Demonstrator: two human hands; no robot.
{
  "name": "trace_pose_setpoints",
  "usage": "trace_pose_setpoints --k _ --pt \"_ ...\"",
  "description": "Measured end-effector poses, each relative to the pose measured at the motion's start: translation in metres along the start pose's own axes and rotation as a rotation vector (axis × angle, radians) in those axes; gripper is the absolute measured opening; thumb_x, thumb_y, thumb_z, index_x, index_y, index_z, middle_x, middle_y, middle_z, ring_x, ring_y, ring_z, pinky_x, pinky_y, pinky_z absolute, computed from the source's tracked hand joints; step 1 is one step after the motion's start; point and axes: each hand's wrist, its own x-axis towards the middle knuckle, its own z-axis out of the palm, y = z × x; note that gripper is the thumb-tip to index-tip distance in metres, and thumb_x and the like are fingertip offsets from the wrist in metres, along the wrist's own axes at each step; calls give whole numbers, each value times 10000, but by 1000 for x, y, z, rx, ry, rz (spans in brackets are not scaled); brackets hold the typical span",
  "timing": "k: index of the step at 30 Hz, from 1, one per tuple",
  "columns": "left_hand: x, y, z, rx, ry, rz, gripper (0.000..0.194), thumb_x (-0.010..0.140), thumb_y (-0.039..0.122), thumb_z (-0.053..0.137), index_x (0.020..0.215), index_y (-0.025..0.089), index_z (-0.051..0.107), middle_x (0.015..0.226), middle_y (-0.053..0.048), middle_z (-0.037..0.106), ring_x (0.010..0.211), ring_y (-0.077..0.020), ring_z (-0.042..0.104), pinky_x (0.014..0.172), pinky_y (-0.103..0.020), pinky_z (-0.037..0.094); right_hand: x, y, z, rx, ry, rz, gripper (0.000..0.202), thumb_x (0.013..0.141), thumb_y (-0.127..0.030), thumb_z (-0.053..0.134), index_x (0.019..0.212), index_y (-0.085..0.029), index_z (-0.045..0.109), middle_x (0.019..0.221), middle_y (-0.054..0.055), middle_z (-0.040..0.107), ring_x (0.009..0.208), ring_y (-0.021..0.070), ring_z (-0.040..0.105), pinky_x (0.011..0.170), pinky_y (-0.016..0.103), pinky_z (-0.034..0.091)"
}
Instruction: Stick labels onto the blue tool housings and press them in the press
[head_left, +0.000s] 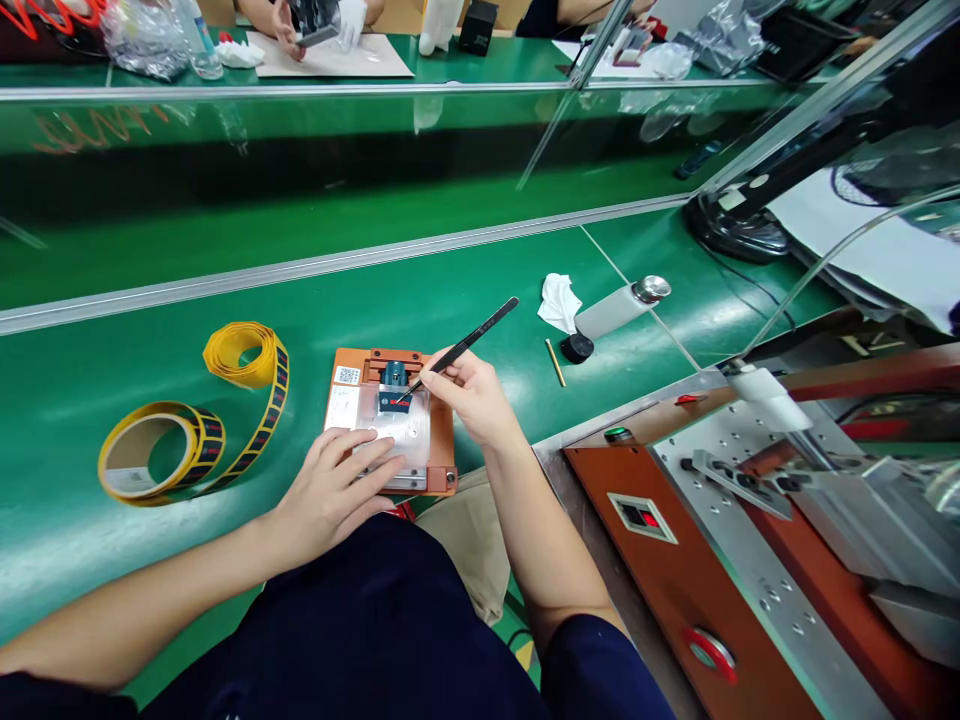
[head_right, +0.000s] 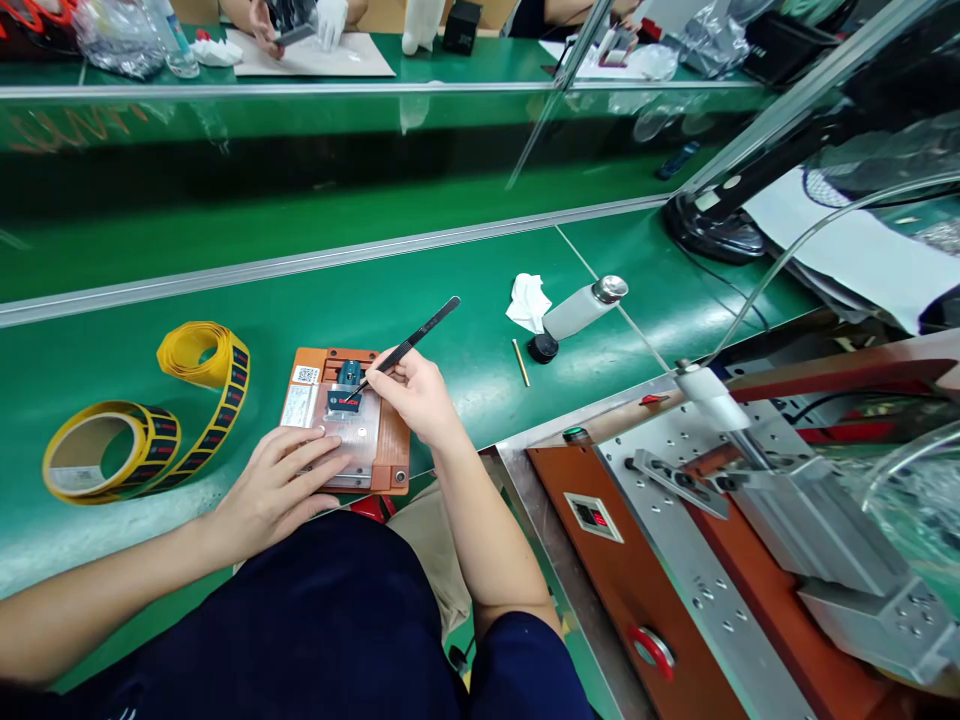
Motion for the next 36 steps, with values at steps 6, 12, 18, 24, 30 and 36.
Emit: trace_pose_setpoints --k 6,12,18,24,30,36 --pt "-1 -1 0 1 21 -6 560 934 208 705 1460 213 514 1401 -131 632 1298 -320 520 1095 -539 421 0 -1 0 6 -1 -3 303 801 -461 794 867 -215 631 828 18 692 774 169 650 775 325 532" --pt "-1 -1 1 -6 3 -21 548 949 201 679 1468 251 509 1401 -117 637 1296 -316 530 1085 -531 432 1 1 -2 -6 -5 19 314 795 -482 795 874 -221 639 871 33 707 809 184 661 767 330 539" --pt "1 0 1 -1 22 -26 548 935 186 689 1455 257 530 1376 -114 657 1276 -313 552 1072 -520 448 1 4 -3 9 -9 15 286 807 -463 790 886 -225 652 876 34 720 838 191 678 777 328 545" --pt "1 1 1 -3 28 -24 525 937 162 682 1438 238 542 1374 -116 657 1277 -313 544 1068 -520 446 0 4 -4 18 -20 11 266 821 -444 786 895 -224 654 907 38 725 834 184 672 771 325 542" --pt "2 1 1 3 37 -25 502 945 161 677 1423 236 547 1367 -114 663 1271 -314 548 1059 -522 447 -2 3 -2 5 -6 23 307 804 -476 794 877 -223 638 874 35 708 814 187 663 755 326 545" --pt "1 1 0 17 19 -28 518 943 170 672 1437 255 541 1380 -110 656 1267 -314 559 1076 -527 433 -4 4 -2 -9 -19 -2 261 836 -454 770 883 -226 650 872 31 700 815 183 662 766 327 544"
